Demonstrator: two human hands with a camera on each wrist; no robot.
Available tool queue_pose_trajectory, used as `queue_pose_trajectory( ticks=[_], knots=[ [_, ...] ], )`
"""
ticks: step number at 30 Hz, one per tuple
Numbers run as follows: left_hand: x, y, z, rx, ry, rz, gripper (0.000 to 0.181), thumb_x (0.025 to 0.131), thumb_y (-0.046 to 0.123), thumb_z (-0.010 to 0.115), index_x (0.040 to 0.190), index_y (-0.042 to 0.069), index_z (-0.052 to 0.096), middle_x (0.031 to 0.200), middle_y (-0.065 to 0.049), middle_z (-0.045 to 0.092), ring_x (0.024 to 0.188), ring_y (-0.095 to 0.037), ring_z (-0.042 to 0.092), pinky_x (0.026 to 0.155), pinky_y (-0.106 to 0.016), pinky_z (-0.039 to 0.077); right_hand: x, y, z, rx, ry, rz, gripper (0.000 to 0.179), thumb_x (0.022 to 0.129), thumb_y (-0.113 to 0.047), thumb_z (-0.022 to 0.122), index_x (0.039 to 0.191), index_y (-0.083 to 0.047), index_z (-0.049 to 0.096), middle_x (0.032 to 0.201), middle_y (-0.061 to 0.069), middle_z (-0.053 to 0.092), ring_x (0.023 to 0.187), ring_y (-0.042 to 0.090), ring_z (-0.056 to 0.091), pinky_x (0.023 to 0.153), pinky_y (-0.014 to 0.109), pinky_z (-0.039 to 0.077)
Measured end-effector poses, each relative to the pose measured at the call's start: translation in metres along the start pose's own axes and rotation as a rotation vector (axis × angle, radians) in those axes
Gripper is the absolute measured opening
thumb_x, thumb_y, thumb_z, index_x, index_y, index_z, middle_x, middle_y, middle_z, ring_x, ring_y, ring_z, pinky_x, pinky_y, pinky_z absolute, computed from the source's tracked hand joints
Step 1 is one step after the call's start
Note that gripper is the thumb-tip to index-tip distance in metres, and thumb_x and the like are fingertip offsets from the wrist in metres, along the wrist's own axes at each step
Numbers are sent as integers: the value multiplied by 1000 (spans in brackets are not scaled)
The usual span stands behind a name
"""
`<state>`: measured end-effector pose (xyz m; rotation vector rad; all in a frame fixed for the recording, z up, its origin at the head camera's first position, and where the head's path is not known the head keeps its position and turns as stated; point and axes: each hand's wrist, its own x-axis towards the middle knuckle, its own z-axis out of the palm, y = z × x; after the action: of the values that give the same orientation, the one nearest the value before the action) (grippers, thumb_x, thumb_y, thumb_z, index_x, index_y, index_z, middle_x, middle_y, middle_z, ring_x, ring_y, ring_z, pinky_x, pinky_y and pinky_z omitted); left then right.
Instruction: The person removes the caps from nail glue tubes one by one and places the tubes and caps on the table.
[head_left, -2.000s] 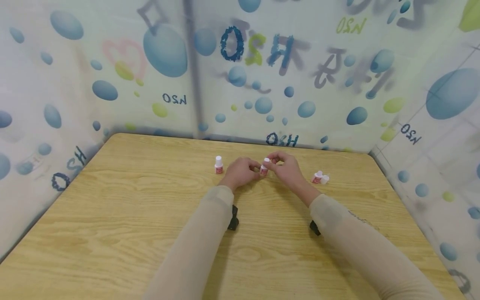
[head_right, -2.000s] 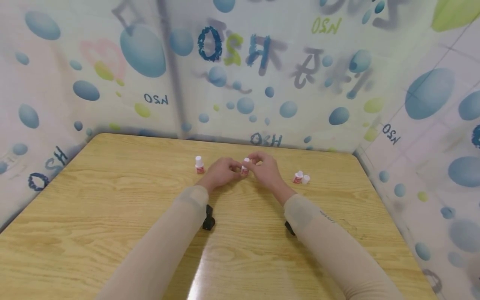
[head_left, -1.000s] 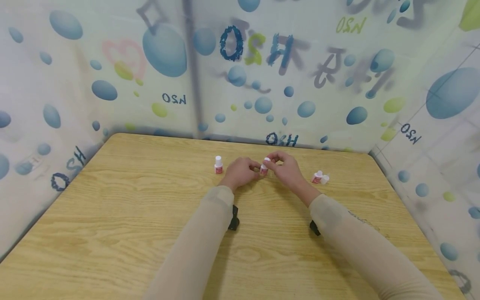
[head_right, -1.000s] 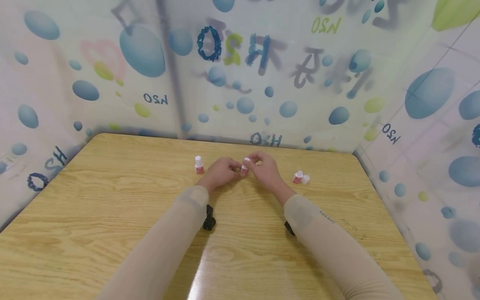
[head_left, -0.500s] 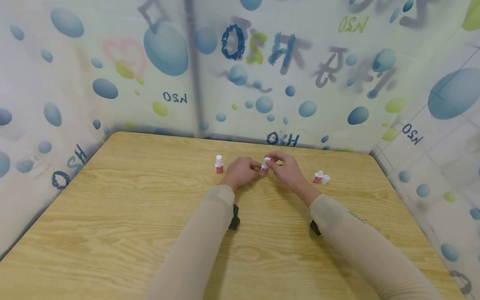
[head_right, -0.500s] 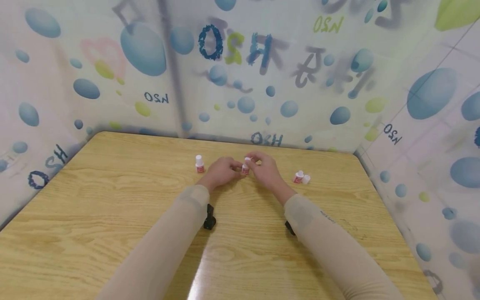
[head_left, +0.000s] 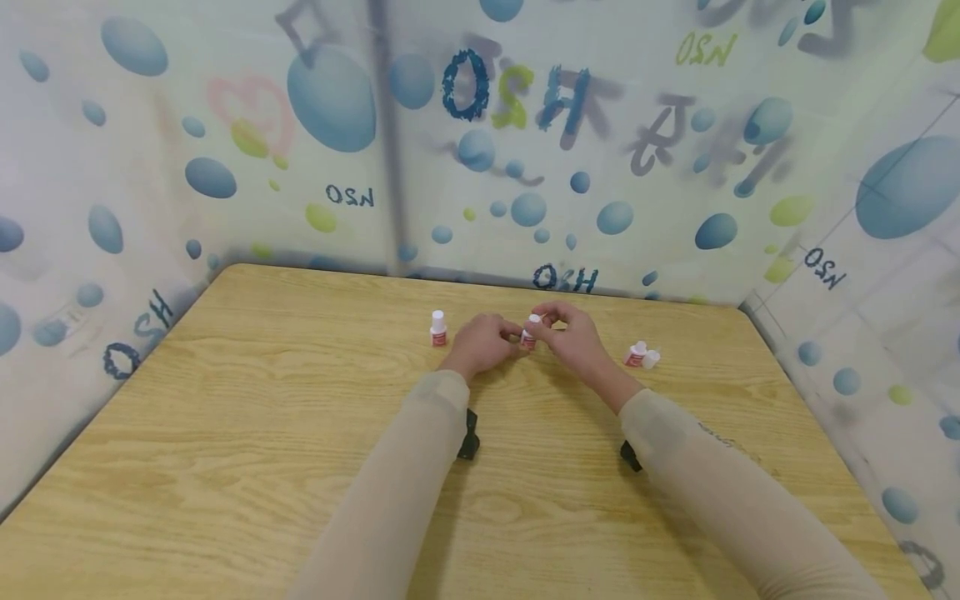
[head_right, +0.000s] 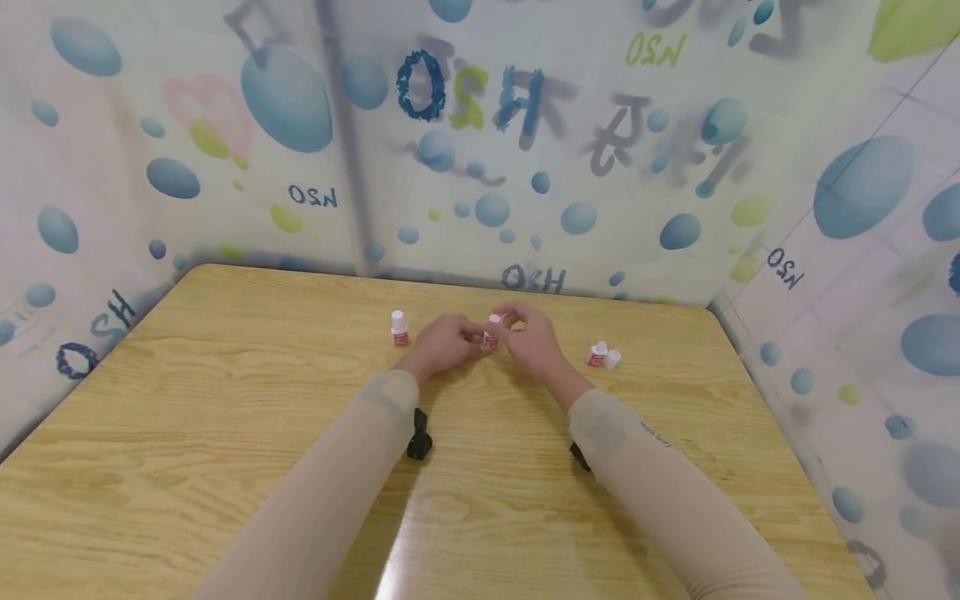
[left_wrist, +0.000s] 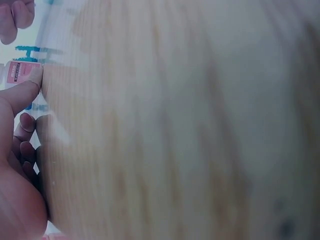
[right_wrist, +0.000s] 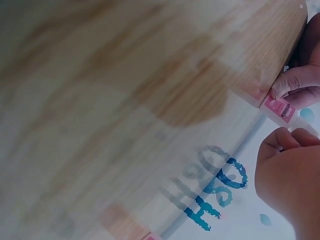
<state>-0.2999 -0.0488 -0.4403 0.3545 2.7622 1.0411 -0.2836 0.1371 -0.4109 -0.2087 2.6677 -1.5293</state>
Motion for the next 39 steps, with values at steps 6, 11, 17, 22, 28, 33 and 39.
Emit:
queue_pose_trajectory(
  ticks=[6,11,17,22,28,33,39],
  knots=[
    [-1,0,-1,-13,0,-4,43,98,40,76,138,27,73,136,-2,74,131,-27,64,114,-48,49,-1,-1,-1,-7,12,3,28,103,-29,71,124,-11,71,109,5,57,86,21,48,71,27,44],
    [0,0,0,-23,-2,-8,43,97,39,77,138,26,73,140,-1,73,137,-27,61,117,-48,47,-1,0,-1,-14,1,-19,26,106,-23,66,127,-9,70,112,7,58,94,23,53,77,28,48],
    [1,-1,0,-31,-8,-8,43,96,38,78,137,26,74,140,-1,73,138,-27,61,117,-49,46,-1,2,0,8,-36,-32,30,110,-20,60,135,-5,66,118,9,56,88,21,54,72,27,47],
    [1,-1,0,-30,-6,-7,41,96,37,79,135,25,75,138,-2,74,134,-27,63,115,-48,48,-2,2,0,60,-66,-34,34,112,-20,55,139,-2,63,116,9,52,70,17,48,63,25,42],
    [2,-1,0,-27,-6,-1,41,96,37,79,135,25,76,137,-2,74,133,-27,64,115,-48,48,-1,2,0,66,-81,-43,34,113,-19,52,140,-1,62,114,9,50,67,15,45,63,24,41],
    [3,-2,0,-24,-10,-2,40,96,37,79,134,26,76,133,-2,76,127,-25,66,112,-48,50,0,3,1,46,-84,-57,34,114,-18,50,141,-1,61,115,9,50,67,14,46,63,24,42],
    [2,-1,0,-8,-8,4,35,96,36,79,130,27,79,121,-2,76,108,-22,65,100,-44,53,-1,2,3,48,-91,-79,32,114,-13,48,140,0,61,114,10,50,68,14,46,63,23,42]
  ],
)
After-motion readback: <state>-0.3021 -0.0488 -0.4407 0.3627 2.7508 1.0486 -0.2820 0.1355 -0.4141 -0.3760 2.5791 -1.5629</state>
